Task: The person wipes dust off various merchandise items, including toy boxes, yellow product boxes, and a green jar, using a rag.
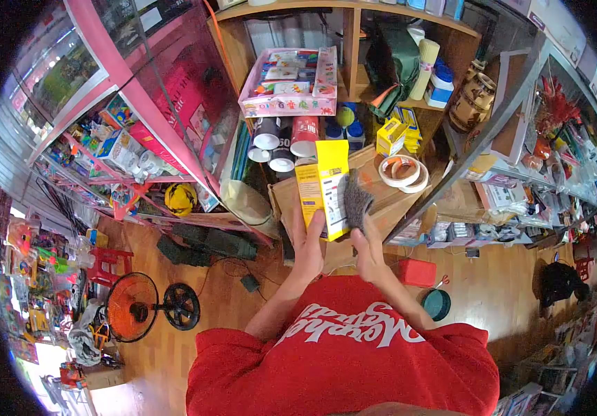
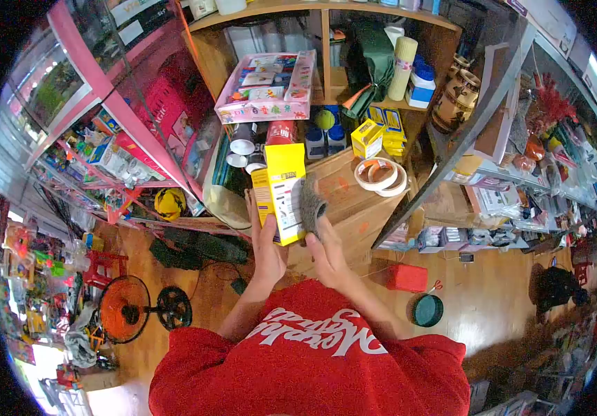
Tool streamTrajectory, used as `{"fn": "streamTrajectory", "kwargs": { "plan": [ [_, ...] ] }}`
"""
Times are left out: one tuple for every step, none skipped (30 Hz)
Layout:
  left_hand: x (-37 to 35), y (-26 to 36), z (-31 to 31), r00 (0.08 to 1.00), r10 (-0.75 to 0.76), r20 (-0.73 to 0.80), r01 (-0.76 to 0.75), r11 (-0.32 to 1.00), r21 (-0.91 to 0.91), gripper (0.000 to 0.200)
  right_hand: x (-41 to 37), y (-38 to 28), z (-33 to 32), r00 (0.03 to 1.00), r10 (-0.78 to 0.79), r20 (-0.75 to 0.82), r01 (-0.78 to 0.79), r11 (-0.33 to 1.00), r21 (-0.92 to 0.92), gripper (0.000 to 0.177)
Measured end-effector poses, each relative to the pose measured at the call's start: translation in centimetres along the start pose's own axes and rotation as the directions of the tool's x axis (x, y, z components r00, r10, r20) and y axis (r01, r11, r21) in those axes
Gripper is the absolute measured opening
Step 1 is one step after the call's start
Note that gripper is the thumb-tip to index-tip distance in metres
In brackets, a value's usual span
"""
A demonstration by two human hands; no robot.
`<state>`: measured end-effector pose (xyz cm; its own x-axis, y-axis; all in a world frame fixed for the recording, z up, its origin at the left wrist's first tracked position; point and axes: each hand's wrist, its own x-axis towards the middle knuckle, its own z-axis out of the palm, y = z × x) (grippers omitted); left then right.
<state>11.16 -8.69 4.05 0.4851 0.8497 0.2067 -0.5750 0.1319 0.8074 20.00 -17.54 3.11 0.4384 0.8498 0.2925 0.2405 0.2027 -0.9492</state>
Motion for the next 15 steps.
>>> {"fn": "streamTrajectory", "kwargs": {
  "plan": [
    [-0.2,0.0,0.1,0.999,-0.033,-0.015,0.032,0.999,-0.021,0.059,-0.1,0.1,0.1,0.995,-0.097,0.015,0.097,0.994,-0.04,0.05],
    [0.1,-0.4,-0.5,0.997,0.082,0.009,-0.082,0.979,0.188,0.06,-0.2,0.1,0.3,0.981,-0.192,0.029,0.194,0.978,-0.077,0.052],
    [0.2,0.4,-0.1,0.996,0.091,0.021,-0.093,0.976,0.199,0.06,-0.3,-0.1,0.7,0.964,-0.261,0.046,0.264,0.961,-0.087,0.053],
    [0.4,1.9,0.8,0.994,0.1,0.033,-0.105,0.972,0.21,0.061,-0.4,-0.4,1.0,0.942,-0.329,0.064,0.334,0.938,-0.095,0.055],
    [0.6,2.6,1.4,0.993,0.111,0.045,-0.118,0.968,0.22,0.061,-0.4,-0.7,1.2,0.935,-0.346,0.074,0.352,0.929,-0.11,0.056],
    [0.8,1.8,1.0,0.978,0.195,0.081,-0.21,0.927,0.311,0.061,-0.4,-0.9,1.3,0.928,-0.362,0.086,0.371,0.92,-0.124,0.056],
    [0.5,0.9,0.5,0.982,0.155,0.105,-0.183,0.918,0.353,0.062,-0.4,-1.1,1.4,0.92,-0.379,0.098,0.389,0.911,-0.136,0.057],
    [-0.3,0.2,0.0,0.985,0.115,0.13,-0.158,0.905,0.395,0.062,0.1,-1.3,1.4,0.912,-0.407,0.055,0.41,0.901,-0.139,0.059],
    [-1.1,-0.6,-0.4,0.986,0.072,0.153,-0.133,0.889,0.437,0.062,1.2,-1.4,1.2,0.901,-0.433,0.009,0.43,0.892,-0.143,0.06],
    [-1.7,-0.9,-0.2,0.984,0.079,0.16,-0.141,0.894,0.424,0.063,2.1,-1.8,1.0,0.889,-0.457,-0.038,0.447,0.882,-0.149,0.061],
    [-2.3,-1.3,0.0,0.982,0.086,0.167,-0.149,0.899,0.411,0.064,2.7,-3.3,0.3,0.92,-0.391,-0.019,0.383,0.909,-0.165,0.061],
    [-2.8,-1.6,0.2,0.98,0.093,0.174,-0.156,0.904,0.398,0.065,3.3,-3.4,0.1,0.92,-0.393,-0.008,0.387,0.909,-0.153,0.061],
    [-2.8,-1.6,0.7,0.988,0.08,0.131,-0.111,0.963,0.246,0.065,3.6,-3.5,0.0,0.919,-0.393,0.004,0.39,0.91,-0.141,0.06],
    [-2.2,-1.6,0.4,0.985,0.135,0.109,-0.162,0.941,0.298,0.064,3.2,-3.4,0.3,0.93,-0.365,0.042,0.367,0.921,-0.128,0.06],
    [-1.3,-1.5,-0.3,0.977,0.193,0.088,-0.211,0.912,0.352,0.063,2.2,-3.2,0.9,0.938,-0.337,0.082,0.344,0.932,-0.113,0.061]
  ]
}}
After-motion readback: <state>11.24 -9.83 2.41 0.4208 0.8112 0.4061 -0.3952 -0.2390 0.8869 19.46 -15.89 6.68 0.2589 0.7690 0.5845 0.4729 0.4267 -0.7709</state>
